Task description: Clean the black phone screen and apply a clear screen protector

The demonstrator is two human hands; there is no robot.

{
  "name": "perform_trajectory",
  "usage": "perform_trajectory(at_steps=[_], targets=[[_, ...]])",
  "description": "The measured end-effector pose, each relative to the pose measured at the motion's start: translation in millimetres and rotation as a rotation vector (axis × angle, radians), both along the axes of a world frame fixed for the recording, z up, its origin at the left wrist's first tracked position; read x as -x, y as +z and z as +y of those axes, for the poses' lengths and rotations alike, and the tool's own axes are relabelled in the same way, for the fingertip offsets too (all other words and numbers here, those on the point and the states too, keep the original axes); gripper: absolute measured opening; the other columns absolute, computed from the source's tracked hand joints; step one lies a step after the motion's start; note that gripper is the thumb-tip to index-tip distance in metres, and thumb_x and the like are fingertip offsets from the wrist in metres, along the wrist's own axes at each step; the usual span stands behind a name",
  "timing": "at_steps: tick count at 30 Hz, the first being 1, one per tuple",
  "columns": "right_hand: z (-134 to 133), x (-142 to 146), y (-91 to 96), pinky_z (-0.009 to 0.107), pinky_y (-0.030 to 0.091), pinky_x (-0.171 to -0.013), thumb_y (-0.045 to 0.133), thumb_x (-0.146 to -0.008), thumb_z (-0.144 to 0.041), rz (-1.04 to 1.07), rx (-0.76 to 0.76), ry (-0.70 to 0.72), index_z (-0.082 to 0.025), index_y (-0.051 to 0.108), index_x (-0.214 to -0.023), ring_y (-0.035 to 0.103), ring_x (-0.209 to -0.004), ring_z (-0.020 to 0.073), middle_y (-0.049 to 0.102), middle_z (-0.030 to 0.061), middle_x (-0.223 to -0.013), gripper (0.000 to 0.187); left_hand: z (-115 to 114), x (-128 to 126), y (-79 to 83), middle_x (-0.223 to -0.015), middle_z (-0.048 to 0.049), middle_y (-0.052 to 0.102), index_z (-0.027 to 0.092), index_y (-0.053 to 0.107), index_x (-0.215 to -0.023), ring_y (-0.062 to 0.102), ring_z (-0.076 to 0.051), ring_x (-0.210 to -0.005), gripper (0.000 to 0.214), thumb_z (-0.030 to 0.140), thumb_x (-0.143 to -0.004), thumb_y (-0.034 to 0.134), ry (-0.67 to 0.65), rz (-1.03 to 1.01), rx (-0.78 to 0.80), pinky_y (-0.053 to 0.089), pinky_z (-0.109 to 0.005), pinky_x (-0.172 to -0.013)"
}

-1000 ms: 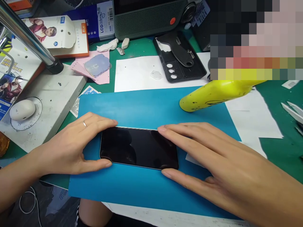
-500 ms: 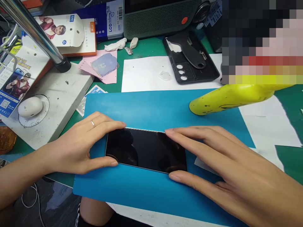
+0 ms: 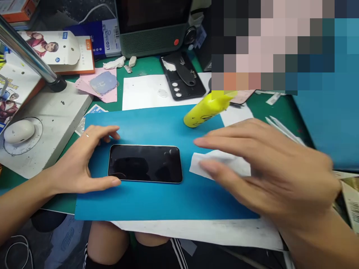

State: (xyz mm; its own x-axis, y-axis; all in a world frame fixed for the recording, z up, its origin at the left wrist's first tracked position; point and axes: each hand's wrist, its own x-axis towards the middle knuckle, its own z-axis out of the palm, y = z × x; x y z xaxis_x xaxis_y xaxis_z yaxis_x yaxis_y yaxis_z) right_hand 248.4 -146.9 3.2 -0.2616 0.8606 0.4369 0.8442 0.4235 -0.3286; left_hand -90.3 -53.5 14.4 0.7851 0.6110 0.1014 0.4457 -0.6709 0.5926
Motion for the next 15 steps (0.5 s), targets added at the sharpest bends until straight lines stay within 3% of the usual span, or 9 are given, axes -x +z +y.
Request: perform_trajectory(at_steps=[2, 4, 7, 10, 15], targets=[[2, -7, 7.4, 0.032, 0.049, -0.061, 0.064, -0.100, -0.024, 0.006, -0.085, -0.004, -0.025, 0.069, -0.090, 0.068, -0.066, 0.0180, 0.071, 0.0007, -0.074, 0.012, 0, 0, 0.0, -0.130, -0.0119, 0.065, 0.024, 0.043, -0.150, 0.062, -0.032, -0.113, 0.079, 0.060, -0.087, 0.076, 0.025, -0.005, -0.033, 0.055, -0.047, -0.091], [5, -15, 12.1, 0.028, 0.041, -0.052, 0.063, -0.101, -0.024, -0.097, -0.048, 0.004, -0.023, 0.069, -0.082, 0.062, -0.055, 0.0135, 0.069, -0.0023, -0.065, 0.019, 0, 0, 0.8, -0.123, -0.0110, 0.065, 0.024, 0.047, -0.144, 0.061, -0.030, -0.109, 0.071, 0.054, -0.086, 0.075, 0.027, 0.009, -0.064, 0.054, -0.046, -0.087], [9, -24, 16.9, 0.027, 0.038, -0.049, 0.056, -0.104, -0.031, -0.206, 0.117, 0.006, -0.022, 0.071, -0.082, 0.059, -0.050, 0.0117, 0.068, -0.0023, -0.063, 0.028, 1, 0, 2.9, -0.117, -0.0101, 0.064, 0.023, 0.051, -0.135, 0.059, -0.029, -0.104, 0.060, 0.048, -0.085, 0.072, 0.019, 0.045, -0.105, 0.053, -0.045, -0.086], [12, -28, 22.4, 0.028, 0.040, -0.052, 0.052, -0.103, -0.039, -0.170, 0.318, -0.003, -0.023, 0.073, -0.088, 0.059, -0.051, 0.0127, 0.066, -0.0025, -0.063, 0.032, 2, 0, 4.9, -0.120, -0.0107, 0.064, 0.023, 0.052, -0.132, 0.058, -0.030, -0.105, 0.056, 0.047, -0.085, 0.072, -0.001, 0.094, -0.118, 0.051, -0.046, -0.088], [14, -33, 25.9, 0.031, 0.045, -0.049, 0.057, -0.092, -0.062, -0.103, 0.637, 0.045, -0.025, 0.073, -0.092, 0.063, -0.055, 0.0191, 0.068, 0.0003, -0.069, 0.040, 4, -1, 4.5, -0.107, -0.0080, 0.062, 0.022, 0.053, -0.115, 0.057, -0.026, -0.095, 0.033, 0.036, -0.087, 0.063, -0.003, 0.009, -0.095, 0.048, -0.043, -0.083]])
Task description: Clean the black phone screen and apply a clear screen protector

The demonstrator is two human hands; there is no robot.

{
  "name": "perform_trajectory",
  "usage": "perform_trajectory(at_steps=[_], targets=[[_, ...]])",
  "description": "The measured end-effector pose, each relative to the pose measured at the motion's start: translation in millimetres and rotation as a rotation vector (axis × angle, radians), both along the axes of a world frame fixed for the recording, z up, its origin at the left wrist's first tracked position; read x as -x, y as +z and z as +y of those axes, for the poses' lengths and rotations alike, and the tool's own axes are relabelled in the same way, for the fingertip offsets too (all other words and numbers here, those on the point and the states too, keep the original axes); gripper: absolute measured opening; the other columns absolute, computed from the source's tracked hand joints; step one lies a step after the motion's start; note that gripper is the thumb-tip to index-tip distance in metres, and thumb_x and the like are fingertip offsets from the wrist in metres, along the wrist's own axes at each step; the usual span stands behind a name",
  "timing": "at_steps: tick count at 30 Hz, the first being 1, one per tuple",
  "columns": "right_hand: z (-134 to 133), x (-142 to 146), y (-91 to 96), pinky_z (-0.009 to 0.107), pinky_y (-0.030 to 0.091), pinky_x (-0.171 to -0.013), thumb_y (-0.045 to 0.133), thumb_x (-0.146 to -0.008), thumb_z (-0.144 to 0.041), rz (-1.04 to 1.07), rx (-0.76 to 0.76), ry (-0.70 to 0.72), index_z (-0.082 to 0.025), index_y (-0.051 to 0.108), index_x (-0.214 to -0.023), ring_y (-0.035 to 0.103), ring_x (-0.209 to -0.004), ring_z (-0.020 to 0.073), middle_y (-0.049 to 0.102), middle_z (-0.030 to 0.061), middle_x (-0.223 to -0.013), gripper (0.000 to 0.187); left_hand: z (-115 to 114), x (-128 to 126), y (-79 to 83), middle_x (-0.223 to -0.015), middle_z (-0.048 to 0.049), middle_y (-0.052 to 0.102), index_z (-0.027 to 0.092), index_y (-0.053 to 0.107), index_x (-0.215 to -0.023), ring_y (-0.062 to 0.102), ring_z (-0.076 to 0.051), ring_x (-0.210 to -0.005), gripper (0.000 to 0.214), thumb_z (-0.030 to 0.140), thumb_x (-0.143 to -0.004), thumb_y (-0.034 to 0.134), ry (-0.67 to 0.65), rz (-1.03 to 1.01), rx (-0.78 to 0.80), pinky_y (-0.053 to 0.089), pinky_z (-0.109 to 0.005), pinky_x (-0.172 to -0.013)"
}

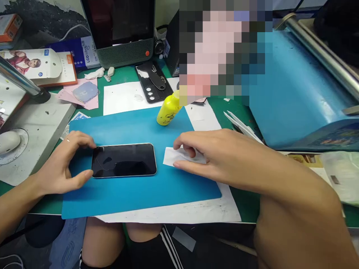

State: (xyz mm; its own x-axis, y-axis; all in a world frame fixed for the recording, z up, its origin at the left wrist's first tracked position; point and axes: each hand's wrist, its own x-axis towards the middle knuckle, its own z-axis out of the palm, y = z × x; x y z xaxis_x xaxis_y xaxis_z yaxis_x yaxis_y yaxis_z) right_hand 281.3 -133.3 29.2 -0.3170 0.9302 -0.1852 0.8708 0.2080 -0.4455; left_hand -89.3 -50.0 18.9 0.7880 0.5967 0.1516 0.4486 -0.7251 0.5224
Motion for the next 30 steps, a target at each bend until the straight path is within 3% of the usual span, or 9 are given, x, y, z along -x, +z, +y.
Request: perform_trajectory(at_steps=[3, 5, 9, 12, 14, 18, 20, 26, 30], targets=[[-1, -4, -7.4, 0.035, 0.052, -0.055, 0.052, -0.097, -0.058, -0.009, 0.079, 0.014, -0.026, 0.072, -0.102, 0.069, -0.065, 0.0223, 0.073, 0.0030, -0.080, 0.038, 0, 0, -3.1, -0.099, -0.0060, 0.059, 0.024, 0.051, -0.106, 0.055, -0.025, -0.090, 0.024, 0.029, -0.085, 0.059, 0.040, -0.096, 0.009, 0.047, -0.042, -0.078], [-2, -6, -13.1, 0.035, 0.055, -0.060, 0.045, -0.104, -0.053, -0.001, 0.048, 0.048, -0.026, 0.070, -0.099, 0.071, -0.071, 0.0217, 0.074, 0.0037, -0.086, 0.037, 0, 2, -5.9, -0.096, -0.0045, 0.057, 0.026, 0.050, -0.104, 0.054, -0.024, -0.087, 0.021, 0.027, -0.085, 0.058, 0.068, -0.148, 0.018, 0.046, -0.041, -0.077], [0, -3, -15.2, 0.030, 0.053, -0.058, 0.043, -0.110, -0.043, 0.036, -0.206, 0.143, -0.025, 0.067, -0.096, 0.069, -0.069, 0.0166, 0.072, 0.0012, -0.085, 0.033, 1, 4, -10.4, -0.090, -0.0021, 0.056, 0.027, 0.049, -0.100, 0.051, -0.022, -0.080, 0.014, 0.027, -0.088, 0.057, 0.087, -0.188, 0.070, 0.043, -0.040, -0.073], [5, 3, -12.7, 0.028, 0.052, -0.061, 0.052, -0.109, -0.034, 0.070, -0.394, 0.158, -0.025, 0.066, -0.100, 0.067, -0.071, 0.0150, 0.071, 0.0004, -0.086, 0.019, 3, 4, -11.2, -0.092, -0.0027, 0.057, 0.027, 0.051, -0.102, 0.052, -0.023, -0.082, 0.015, 0.028, -0.088, 0.057, 0.046, -0.166, 0.078, 0.044, -0.040, -0.074], [7, 8, -13.5, 0.027, 0.054, -0.068, 0.057, -0.107, -0.026, 0.113, -0.450, 0.140, -0.024, 0.063, -0.099, 0.067, -0.078, 0.0148, 0.070, 0.0010, -0.089, 0.010, 3, 2, -10.9, -0.101, -0.0055, 0.061, 0.025, 0.053, -0.110, 0.055, -0.025, -0.090, 0.022, 0.034, -0.091, 0.060, -0.015, -0.118, 0.061, 0.046, -0.042, -0.080], [7, 18, -21.9, 0.029, 0.059, -0.088, 0.058, -0.103, -0.011, 0.253, -0.521, 0.180, -0.022, 0.060, -0.100, 0.070, -0.098, 0.0155, 0.072, 0.0053, -0.102, 0.012, 3, -1, -11.3, -0.135, -0.0142, 0.061, 0.023, 0.051, -0.139, 0.058, -0.034, -0.115, 0.069, 0.065, -0.088, 0.074, -0.106, 0.031, 0.005, 0.047, -0.049, -0.098], [7, 22, -26.6, 0.029, 0.061, -0.090, 0.059, -0.102, -0.009, 0.302, -0.577, 0.183, -0.022, 0.060, -0.103, 0.072, -0.100, 0.0154, 0.074, 0.0062, -0.105, 0.013, 2, -3, -12.4, -0.141, -0.0158, 0.059, 0.022, 0.048, -0.145, 0.057, -0.035, -0.119, 0.082, 0.072, -0.086, 0.075, -0.111, 0.073, -0.029, 0.046, -0.051, -0.102], [8, 29, -37.2, 0.031, 0.064, -0.083, 0.066, -0.096, -0.006, 0.382, -0.723, 0.113, -0.024, 0.065, -0.107, 0.075, -0.091, 0.0163, 0.076, 0.0039, -0.099, 0.020, 1, -3, -11.5, -0.137, -0.0148, 0.062, 0.020, 0.049, -0.145, 0.056, -0.034, -0.120, 0.076, 0.066, -0.090, 0.074, -0.115, 0.127, -0.060, 0.047, -0.048, -0.102], [9, 35, -44.7, 0.033, 0.065, -0.078, 0.069, -0.097, -0.013, 0.392, -0.673, 0.084, -0.027, 0.064, -0.117, 0.076, -0.086, 0.0184, 0.077, 0.0028, -0.099, 0.025, 1, -1, -8.8, -0.136, -0.0139, 0.063, 0.018, 0.048, -0.145, 0.056, -0.032, -0.120, 0.071, 0.059, -0.093, 0.074, -0.134, 0.121, -0.039, 0.047, -0.046, -0.102]])
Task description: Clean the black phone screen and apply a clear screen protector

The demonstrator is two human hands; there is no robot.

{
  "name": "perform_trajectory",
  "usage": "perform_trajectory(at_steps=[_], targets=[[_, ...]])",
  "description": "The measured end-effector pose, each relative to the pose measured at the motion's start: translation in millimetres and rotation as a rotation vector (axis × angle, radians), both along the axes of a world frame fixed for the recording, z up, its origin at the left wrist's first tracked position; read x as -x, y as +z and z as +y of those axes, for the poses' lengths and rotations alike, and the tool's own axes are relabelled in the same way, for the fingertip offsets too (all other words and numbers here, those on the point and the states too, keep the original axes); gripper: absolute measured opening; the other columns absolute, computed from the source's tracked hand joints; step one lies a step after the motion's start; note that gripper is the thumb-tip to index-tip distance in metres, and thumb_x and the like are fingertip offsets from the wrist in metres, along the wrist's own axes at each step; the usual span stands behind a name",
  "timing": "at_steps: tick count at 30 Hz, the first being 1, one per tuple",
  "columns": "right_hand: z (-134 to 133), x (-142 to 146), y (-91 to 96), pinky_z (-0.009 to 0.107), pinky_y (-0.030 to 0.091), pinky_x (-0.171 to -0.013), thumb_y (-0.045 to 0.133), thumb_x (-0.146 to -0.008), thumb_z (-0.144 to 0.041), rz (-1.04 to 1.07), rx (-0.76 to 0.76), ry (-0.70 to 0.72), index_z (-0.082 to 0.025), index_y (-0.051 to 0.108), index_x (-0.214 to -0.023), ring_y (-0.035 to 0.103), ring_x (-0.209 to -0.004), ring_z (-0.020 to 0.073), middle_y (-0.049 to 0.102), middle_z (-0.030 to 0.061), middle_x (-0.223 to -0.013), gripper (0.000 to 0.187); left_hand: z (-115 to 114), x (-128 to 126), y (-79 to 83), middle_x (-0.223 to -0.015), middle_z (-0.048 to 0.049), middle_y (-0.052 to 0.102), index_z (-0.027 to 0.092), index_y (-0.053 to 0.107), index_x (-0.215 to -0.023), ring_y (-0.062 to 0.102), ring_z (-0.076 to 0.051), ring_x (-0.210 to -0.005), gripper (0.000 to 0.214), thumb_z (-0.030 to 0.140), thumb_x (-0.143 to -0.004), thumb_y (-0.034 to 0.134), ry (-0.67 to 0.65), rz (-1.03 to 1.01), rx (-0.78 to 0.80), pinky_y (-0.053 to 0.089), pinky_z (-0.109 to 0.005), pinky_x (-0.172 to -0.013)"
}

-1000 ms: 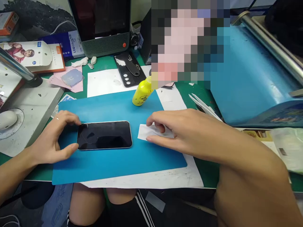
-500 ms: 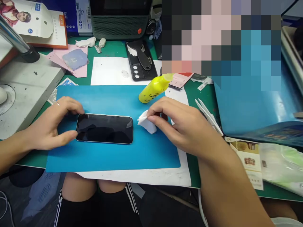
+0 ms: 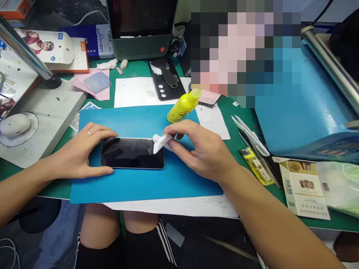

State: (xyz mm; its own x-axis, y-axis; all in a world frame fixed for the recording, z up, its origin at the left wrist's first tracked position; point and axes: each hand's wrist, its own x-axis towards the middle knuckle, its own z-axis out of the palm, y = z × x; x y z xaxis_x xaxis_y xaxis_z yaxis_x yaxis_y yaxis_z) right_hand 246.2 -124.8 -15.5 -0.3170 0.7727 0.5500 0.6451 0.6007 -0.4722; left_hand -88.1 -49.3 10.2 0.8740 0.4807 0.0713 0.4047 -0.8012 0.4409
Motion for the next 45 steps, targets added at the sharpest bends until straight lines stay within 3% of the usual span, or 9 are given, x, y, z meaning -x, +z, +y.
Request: perform_trajectory(at_steps=[4, 11, 17, 21, 24, 29, 32, 38, 45], targets=[[-5, 3, 1.8, 0.039, 0.065, -0.075, 0.070, -0.093, -0.010, 0.058, 0.044, -0.014, -0.031, 0.062, -0.115, 0.076, -0.083, 0.0223, 0.075, 0.0017, -0.096, 0.032, -2, 0, -0.8, -0.135, -0.0124, 0.064, 0.018, 0.049, -0.142, 0.057, -0.031, -0.118, 0.064, 0.050, -0.093, 0.074, 0.011, -0.034, 0.017, 0.048, -0.045, -0.101], [-10, 4, 21.0, 0.031, 0.065, -0.074, 0.063, -0.094, -0.005, -0.213, 0.044, 0.230, -0.027, 0.063, -0.105, 0.076, -0.083, 0.0182, 0.079, 0.0010, -0.093, 0.024, -3, 0, -7.5, -0.131, -0.0110, 0.066, 0.018, 0.050, -0.142, 0.059, -0.031, -0.118, 0.065, 0.047, -0.089, 0.076, 0.044, -0.080, 0.022, 0.049, -0.045, -0.098], [-17, 3, 17.4, 0.028, 0.066, -0.075, 0.060, -0.100, -0.013, -0.365, 0.026, 0.157, -0.025, 0.069, -0.110, 0.077, -0.085, 0.0161, 0.080, 0.0036, -0.099, 0.018, -3, -1, -6.9, -0.132, -0.0117, 0.066, 0.020, 0.050, -0.142, 0.059, -0.033, -0.119, 0.066, 0.048, -0.089, 0.076, 0.052, -0.076, 0.062, 0.049, -0.048, -0.098], [-22, 7, 16.7, 0.031, 0.067, -0.081, 0.059, -0.101, -0.013, -0.416, 0.062, 0.153, -0.024, 0.072, -0.121, 0.078, -0.091, 0.0184, 0.079, 0.0062, -0.106, 0.026, -3, -3, -5.0, -0.130, -0.0121, 0.067, 0.020, 0.051, -0.140, 0.059, -0.034, -0.118, 0.066, 0.045, -0.085, 0.078, 0.050, -0.077, 0.093, 0.050, -0.048, -0.097], [-19, 20, 23.1, 0.032, 0.066, -0.081, 0.055, -0.103, -0.013, -0.484, 0.034, 0.170, -0.021, 0.071, -0.125, 0.077, -0.093, 0.0194, 0.079, 0.0080, -0.107, 0.029, -3, -4, -5.8, -0.128, -0.0131, 0.067, 0.018, 0.052, -0.139, 0.059, -0.034, -0.117, 0.067, 0.044, -0.084, 0.079, 0.050, -0.074, 0.083, 0.049, -0.048, -0.098], [-2, 56, 35.8, 0.029, 0.063, -0.073, 0.053, -0.102, -0.007, -0.542, -0.077, 0.272, -0.016, 0.074, -0.114, 0.077, -0.086, 0.0195, 0.080, 0.0083, -0.094, 0.025, -4, -5, -8.8, -0.131, -0.0144, 0.066, 0.017, 0.052, -0.139, 0.058, -0.036, -0.119, 0.068, 0.046, -0.084, 0.079, 0.056, -0.062, 0.088, 0.048, -0.049, -0.098], [7, 77, 34.3, 0.029, 0.064, -0.076, 0.051, -0.104, -0.008, -0.549, -0.116, 0.298, -0.017, 0.076, -0.108, 0.077, -0.089, 0.0198, 0.081, 0.0077, -0.090, 0.027, -4, -5, -10.7, -0.133, -0.0149, 0.066, 0.017, 0.052, -0.139, 0.057, -0.037, -0.121, 0.067, 0.046, -0.084, 0.078, 0.056, -0.052, 0.089, 0.048, -0.049, -0.096], [13, 109, 25.3, 0.035, 0.067, -0.085, 0.045, -0.107, -0.011, -0.590, -0.065, 0.304, -0.022, 0.078, -0.118, 0.078, -0.103, 0.0235, 0.084, 0.0058, -0.102, 0.037, -3, -5, -10.9, -0.130, -0.0137, 0.067, 0.016, 0.053, -0.139, 0.058, -0.035, -0.117, 0.064, 0.033, -0.081, 0.074, 0.057, -0.059, 0.106, 0.048, -0.047, -0.092], [-7, 70, 24.3, 0.030, 0.067, -0.081, 0.057, -0.101, -0.007, -0.486, -0.077, 0.240, -0.016, 0.074, -0.124, 0.080, -0.093, 0.0210, 0.083, 0.0098, -0.103, 0.030, -3, -5, -12.2, -0.132, -0.0150, 0.066, 0.017, 0.052, -0.140, 0.058, -0.037, -0.121, 0.069, 0.046, -0.083, 0.078, 0.066, -0.070, 0.109, 0.048, -0.050, -0.098]])
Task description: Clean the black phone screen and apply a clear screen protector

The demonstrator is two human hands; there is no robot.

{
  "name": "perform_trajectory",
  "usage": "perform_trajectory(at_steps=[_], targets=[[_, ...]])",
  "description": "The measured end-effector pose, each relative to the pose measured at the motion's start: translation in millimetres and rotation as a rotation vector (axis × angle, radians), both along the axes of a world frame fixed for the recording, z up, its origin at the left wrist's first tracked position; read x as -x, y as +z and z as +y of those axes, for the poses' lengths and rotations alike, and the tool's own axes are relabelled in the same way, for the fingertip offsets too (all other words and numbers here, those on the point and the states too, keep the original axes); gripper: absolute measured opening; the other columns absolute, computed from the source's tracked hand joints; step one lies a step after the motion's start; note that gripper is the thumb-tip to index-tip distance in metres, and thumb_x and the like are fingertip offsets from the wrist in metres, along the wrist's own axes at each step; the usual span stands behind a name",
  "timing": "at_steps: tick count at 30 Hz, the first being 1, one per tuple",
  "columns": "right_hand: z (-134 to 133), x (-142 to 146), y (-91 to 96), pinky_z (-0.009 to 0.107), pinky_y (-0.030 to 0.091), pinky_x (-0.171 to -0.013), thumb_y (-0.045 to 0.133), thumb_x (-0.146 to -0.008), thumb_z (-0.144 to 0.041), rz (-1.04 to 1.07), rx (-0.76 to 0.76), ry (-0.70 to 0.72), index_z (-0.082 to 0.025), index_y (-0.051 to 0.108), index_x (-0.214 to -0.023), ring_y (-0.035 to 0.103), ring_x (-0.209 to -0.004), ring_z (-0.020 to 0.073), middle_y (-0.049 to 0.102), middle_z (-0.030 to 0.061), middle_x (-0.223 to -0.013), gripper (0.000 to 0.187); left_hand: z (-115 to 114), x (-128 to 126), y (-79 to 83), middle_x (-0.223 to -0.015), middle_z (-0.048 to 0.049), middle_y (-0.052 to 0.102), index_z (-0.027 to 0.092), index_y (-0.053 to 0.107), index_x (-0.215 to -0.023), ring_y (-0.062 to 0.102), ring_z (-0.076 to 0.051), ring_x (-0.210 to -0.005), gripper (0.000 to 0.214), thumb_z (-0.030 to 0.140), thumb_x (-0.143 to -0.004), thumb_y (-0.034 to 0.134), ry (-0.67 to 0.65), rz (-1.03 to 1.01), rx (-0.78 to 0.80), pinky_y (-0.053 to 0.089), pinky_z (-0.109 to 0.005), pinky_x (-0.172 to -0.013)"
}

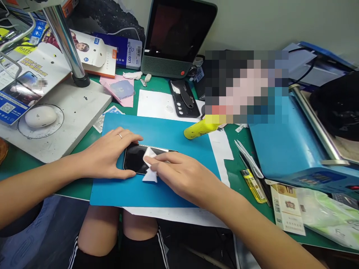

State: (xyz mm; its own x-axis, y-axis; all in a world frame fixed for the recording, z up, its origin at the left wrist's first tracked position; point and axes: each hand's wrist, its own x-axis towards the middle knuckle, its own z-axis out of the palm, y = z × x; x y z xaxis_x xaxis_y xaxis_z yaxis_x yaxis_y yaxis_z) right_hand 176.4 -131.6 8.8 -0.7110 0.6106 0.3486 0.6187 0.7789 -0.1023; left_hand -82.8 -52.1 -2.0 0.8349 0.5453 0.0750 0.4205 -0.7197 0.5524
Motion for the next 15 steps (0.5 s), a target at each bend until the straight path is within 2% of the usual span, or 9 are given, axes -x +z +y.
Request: perform_trajectory(at_steps=[3, 5, 9, 12, 15], targets=[[-14, -18, -1.0, 0.031, 0.068, -0.084, 0.058, -0.101, -0.009, 0.022, 0.038, -0.073, -0.020, 0.075, -0.119, 0.081, -0.097, 0.0210, 0.082, 0.0097, -0.112, 0.027, 0, 0, -0.5, -0.131, -0.0146, 0.066, 0.018, 0.052, -0.139, 0.058, -0.036, -0.121, 0.069, 0.046, -0.082, 0.079, -0.004, -0.009, 0.000, 0.048, -0.050, -0.100], [-18, -18, -0.3, 0.031, 0.068, -0.086, 0.058, -0.101, -0.010, -0.018, 0.031, -0.082, -0.019, 0.073, -0.121, 0.081, -0.101, 0.0215, 0.082, 0.0111, -0.114, 0.027, 0, 0, -0.1, -0.129, -0.0146, 0.066, 0.017, 0.052, -0.137, 0.058, -0.036, -0.120, 0.068, 0.046, -0.082, 0.079, 0.000, -0.009, 0.002, 0.049, -0.049, -0.099], [-5, 11, 3.0, 0.036, 0.069, -0.093, 0.052, -0.105, -0.013, -0.067, -0.034, -0.011, -0.012, 0.068, -0.129, 0.080, -0.107, 0.0247, 0.083, 0.0140, -0.110, 0.029, 0, 1, 0.6, -0.124, -0.0135, 0.066, 0.017, 0.053, -0.134, 0.060, -0.036, -0.117, 0.066, 0.044, -0.080, 0.080, 0.016, -0.020, 0.008, 0.049, -0.047, -0.096], [12, 36, 4.7, 0.039, 0.067, -0.101, 0.048, -0.108, -0.021, -0.065, -0.055, 0.082, -0.006, 0.070, -0.128, 0.077, -0.117, 0.0270, 0.081, 0.0174, -0.122, 0.033, 0, 1, -0.5, -0.119, -0.0117, 0.067, 0.018, 0.053, -0.132, 0.061, -0.034, -0.112, 0.062, 0.040, -0.079, 0.079, 0.018, -0.038, 0.007, 0.050, -0.045, -0.093], [14, 43, 4.8, 0.043, 0.063, -0.110, 0.051, -0.107, -0.021, -0.060, -0.049, 0.120, -0.004, 0.071, -0.131, 0.073, -0.128, 0.0289, 0.076, 0.0185, -0.134, 0.035, 1, 1, -1.7, -0.116, -0.0109, 0.067, 0.019, 0.053, -0.131, 0.062, -0.032, -0.108, 0.060, 0.041, -0.080, 0.078, 0.017, -0.039, 0.007, 0.050, -0.044, -0.090]])
